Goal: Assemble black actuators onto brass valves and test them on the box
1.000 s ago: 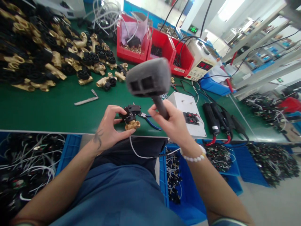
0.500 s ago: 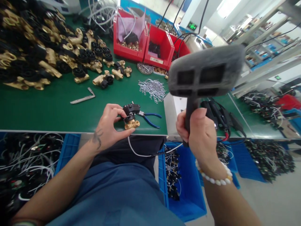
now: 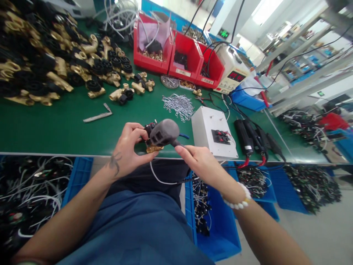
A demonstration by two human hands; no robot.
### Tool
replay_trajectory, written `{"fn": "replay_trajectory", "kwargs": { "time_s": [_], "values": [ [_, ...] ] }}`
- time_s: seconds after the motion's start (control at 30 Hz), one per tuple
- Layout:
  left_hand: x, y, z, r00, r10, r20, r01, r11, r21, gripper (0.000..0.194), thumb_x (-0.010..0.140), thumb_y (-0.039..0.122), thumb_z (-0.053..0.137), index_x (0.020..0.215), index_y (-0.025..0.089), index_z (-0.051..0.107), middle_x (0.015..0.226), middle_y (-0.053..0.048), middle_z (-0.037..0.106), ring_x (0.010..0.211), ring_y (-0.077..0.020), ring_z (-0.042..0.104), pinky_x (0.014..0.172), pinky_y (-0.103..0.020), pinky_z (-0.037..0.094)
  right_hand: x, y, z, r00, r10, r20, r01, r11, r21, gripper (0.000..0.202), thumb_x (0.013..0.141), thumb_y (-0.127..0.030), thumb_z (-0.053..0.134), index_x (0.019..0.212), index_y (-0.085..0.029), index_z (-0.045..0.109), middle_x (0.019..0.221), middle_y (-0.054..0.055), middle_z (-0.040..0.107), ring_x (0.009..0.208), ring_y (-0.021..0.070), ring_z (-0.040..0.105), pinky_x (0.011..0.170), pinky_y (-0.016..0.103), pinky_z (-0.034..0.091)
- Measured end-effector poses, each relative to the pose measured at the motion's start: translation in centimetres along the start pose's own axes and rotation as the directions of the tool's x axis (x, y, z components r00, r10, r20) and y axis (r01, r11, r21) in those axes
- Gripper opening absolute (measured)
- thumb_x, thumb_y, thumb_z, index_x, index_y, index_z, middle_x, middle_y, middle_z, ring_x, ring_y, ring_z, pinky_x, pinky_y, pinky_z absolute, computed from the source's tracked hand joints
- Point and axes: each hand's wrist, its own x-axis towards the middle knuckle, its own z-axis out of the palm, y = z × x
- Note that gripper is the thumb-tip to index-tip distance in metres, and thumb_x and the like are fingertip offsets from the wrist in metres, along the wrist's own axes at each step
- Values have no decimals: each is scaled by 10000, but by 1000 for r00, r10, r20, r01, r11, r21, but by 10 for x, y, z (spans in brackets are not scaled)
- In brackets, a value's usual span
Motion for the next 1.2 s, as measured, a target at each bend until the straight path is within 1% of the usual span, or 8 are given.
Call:
{"fn": "replay_trajectory", "kwargs": {
  "time_s": [0.07,0.23,0.37,0.53,0.73,0.87,1.07,1.2],
  "values": [
    [0,0,0,1000,-4,-5,4,1000,-9,342,709,216,810,918,214,540,1124,-66,494,1088,-248,551,893,-447,573,1,-1,-1,1000,-6,25,8,998,-65,744,841,-866,510,521,-198,444,467,-12,397,430,86,325,405,253,210],
    [1,-1,-1,1000,11,9,-11,1000,6,339,712,220,811,917,211,542,1112,-63,501,1063,-240,549,894,-450,568,0,-3,-3,968,-77,-237,112,984,137,725,910,-855,387,574,-215,443,418,-42,335,365,86,277,374,264,190],
    [2,-1,-2,1000,8,1,-8,1000,6,347,701,226,816,904,208,535,1104,-62,497,1057,-244,550,890,-453,569,3,-2,4,999,3,35,1,996,-91,755,860,-886,437,548,-198,438,490,-12,410,435,79,318,396,245,215],
    [3,-1,-1,1000,15,16,-15,1000,0,329,711,220,807,896,202,535,1096,-66,497,1038,-241,544,861,-442,572,2,1,0,975,-55,-213,85,987,134,741,914,-855,373,552,-212,442,426,-36,323,380,82,275,386,263,174],
    [4,-2,-1,1000,23,1,-23,999,26,354,695,224,821,886,213,523,1087,-56,492,1036,-235,545,898,-441,565,4,1,3,999,7,43,-2,993,-121,768,833,-905,454,532,-199,450,482,-6,405,444,86,339,422,257,230],
    [6,-2,-1,999,29,13,-29,999,22,349,703,215,821,883,213,522,1078,-53,503,1014,-225,544,894,-433,560,2,-2,2,972,-69,-225,95,990,105,737,914,-853,383,549,-214,427,445,-26,339,402,87,292,406,271,185],
    [7,-3,-2,999,46,-8,-46,998,31,362,684,209,830,878,205,524,1057,-50,504,1013,-233,552,874,-433,562,5,2,8,999,8,37,-3,992,-130,746,840,-891,470,563,-199,443,507,-8,402,477,94,333,459,270,225],
    [6,-4,-2,999,47,7,-48,998,27,351,698,224,827,884,204,529,1073,-56,512,994,-225,548,833,-410,564,5,4,4,977,-49,-207,69,993,91,733,903,-860,396,573,-207,450,480,-14,379,455,102,334,446,278,219]
  ]
}}
